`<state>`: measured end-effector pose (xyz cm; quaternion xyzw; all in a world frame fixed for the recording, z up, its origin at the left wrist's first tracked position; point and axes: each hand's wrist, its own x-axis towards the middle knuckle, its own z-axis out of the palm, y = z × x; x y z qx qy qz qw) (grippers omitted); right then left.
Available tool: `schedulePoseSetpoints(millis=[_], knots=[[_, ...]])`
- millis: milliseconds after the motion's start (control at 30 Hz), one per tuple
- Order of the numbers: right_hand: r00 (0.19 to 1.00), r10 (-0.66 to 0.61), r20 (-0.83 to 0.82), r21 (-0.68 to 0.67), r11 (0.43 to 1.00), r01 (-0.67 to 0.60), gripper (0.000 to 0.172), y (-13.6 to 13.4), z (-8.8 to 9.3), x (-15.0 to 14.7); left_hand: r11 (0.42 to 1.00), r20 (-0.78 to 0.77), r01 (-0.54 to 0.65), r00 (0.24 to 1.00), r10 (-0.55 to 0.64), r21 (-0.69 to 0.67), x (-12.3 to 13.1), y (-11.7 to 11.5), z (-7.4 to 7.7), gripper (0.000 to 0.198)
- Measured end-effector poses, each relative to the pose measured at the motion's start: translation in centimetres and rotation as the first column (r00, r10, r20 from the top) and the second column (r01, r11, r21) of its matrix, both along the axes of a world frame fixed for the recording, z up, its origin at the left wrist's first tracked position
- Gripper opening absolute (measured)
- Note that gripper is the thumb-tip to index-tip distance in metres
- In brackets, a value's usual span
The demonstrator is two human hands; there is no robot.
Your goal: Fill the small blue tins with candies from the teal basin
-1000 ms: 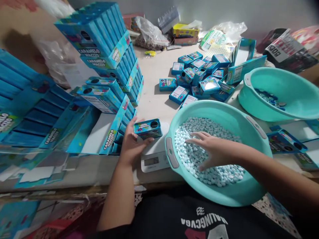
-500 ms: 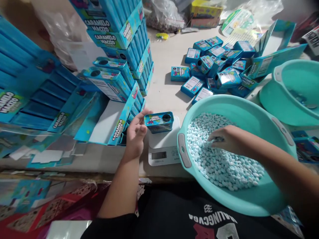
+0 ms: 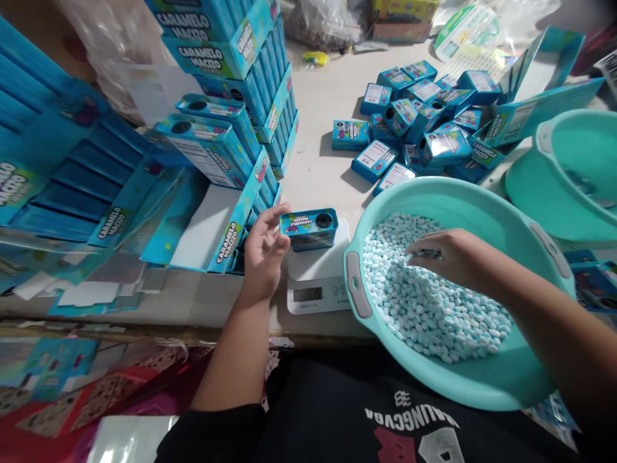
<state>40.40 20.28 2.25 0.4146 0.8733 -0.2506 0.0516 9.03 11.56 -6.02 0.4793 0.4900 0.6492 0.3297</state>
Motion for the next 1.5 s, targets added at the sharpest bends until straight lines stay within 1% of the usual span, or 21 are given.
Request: schedulePoseSetpoints(millis=[133,300,367,433,500,533,567,600,633,667,700,733,767,800,867,967,1100,1233,1300,1367,1500], knots=[[0.998,0.064,-0.028,0.025,0.998,-0.063,0.023,0.0,0.0,-0.1,1.000,0.014,0.007,1.000,-0.007,-0.025,0.1,-0.2,0.4,0.058],[0.999,0.041,-0.016,0.041,0.998,-0.040,0.022,0.0,-0.1,-0.1,0.992,-0.010,0.035,0.999,-0.036,-0.117,0.6,-0.3,-0.1,0.062],[0.999,0.052,-0.016,0.049,0.997,-0.051,0.024,0.1,-0.3,0.1,0.985,-0.092,-0.023,0.996,0.008,-0.169,0.9,-0.4,-0.4,0.058],[0.998,0.051,-0.036,0.060,0.997,-0.049,0.028,0.2,-0.5,0.3,0.979,-0.266,-0.158,0.956,0.120,-0.127,1.3,-0.6,0.2,0.044],[0.998,0.020,-0.057,0.068,0.998,-0.016,0.034,0.2,-0.6,0.5,0.961,-0.456,-0.266,0.847,0.272,0.078,1.8,-1.1,1.9,0.037],[0.998,-0.004,-0.067,0.074,0.997,0.009,0.036,0.2,-0.6,0.5,0.941,-0.524,-0.266,0.782,0.337,0.207,2.0,-1.3,3.1,0.041],[0.997,-0.022,-0.074,0.078,0.997,0.028,0.037,0.2,-0.6,0.6,0.926,-0.577,-0.214,0.732,0.363,0.311,2.2,-1.4,4.5,0.050],[0.997,-0.031,-0.076,0.079,0.996,0.037,0.038,0.2,-0.6,0.6,0.924,-0.641,-0.101,0.693,0.331,0.368,2.3,-1.5,5.8,0.054],[0.997,-0.033,-0.075,0.080,0.996,0.039,0.038,0.2,-0.6,0.7,0.939,-0.744,0.066,0.630,0.223,0.337,2.5,-1.4,7.0,0.052],[0.997,-0.032,-0.070,0.081,0.996,0.037,0.037,0.2,-0.5,0.7,0.939,-0.843,0.211,0.524,0.125,0.270,2.6,-1.3,8.0,0.051],[0.998,-0.026,-0.065,0.077,0.997,0.031,0.036,0.2,-0.5,0.8,0.919,-0.898,0.305,0.429,0.100,0.248,2.7,-1.0,8.8,0.049],[0.998,-0.017,-0.060,0.072,0.997,0.021,0.035,0.1,-0.5,0.9,0.904,-0.936,0.364,0.340,0.095,0.224,2.9,-0.7,9.3,0.048],[0.998,-0.011,-0.058,0.067,0.998,0.015,0.034,0.1,-0.4,0.9,0.890,-0.954,0.393,0.274,0.124,0.229,3.0,-0.4,9.5,0.047],[0.998,-0.010,-0.059,0.063,0.998,0.013,0.034,0.1,-0.3,0.9,0.875,-0.957,0.410,0.235,0.170,0.256,3.2,-0.2,9.5,0.047],[0.998,-0.020,-0.067,0.062,0.998,0.024,0.033,0.0,0.0,1.0,0.862,-0.956,0.421,0.196,0.218,0.283,3.4,0.1,9.4,0.048],[0.997,-0.041,-0.064,0.046,0.998,0.044,0.033,-0.1,0.5,1.0,0.861,-0.957,0.425,0.189,0.219,0.281,3.4,0.3,9.3,0.047],[0.998,-0.050,-0.044,0.028,0.998,0.051,0.033,-0.1,0.9,0.9,0.863,-0.973,0.456,0.165,0.160,0.219,3.3,0.4,9.6,0.049],[0.998,-0.055,-0.026,0.020,0.998,0.055,0.033,0.0,0.9,1.0,0.881,-0.967,0.424,0.223,0.122,0.209,3.8,0.3,9.3,0.047],[0.998,-0.059,-0.031,0.033,0.998,0.060,0.031,0.1,0.8,1.1,0.901,-0.941,0.363,0.316,0.120,0.237,4.3,0.0,8.8,0.046],[0.997,-0.070,-0.030,0.057,0.996,0.072,0.030,0.3,0.7,1.3,0.926,-0.886,0.271,0.447,0.122,0.264,4.6,-0.3,8.1,0.045],[0.996,-0.082,-0.020,0.069,0.994,0.084,0.031,0.4,0.5,1.6,0.966,-0.710,0.045,0.687,0.156,0.255,3.8,-0.3,5.7,0.043]])
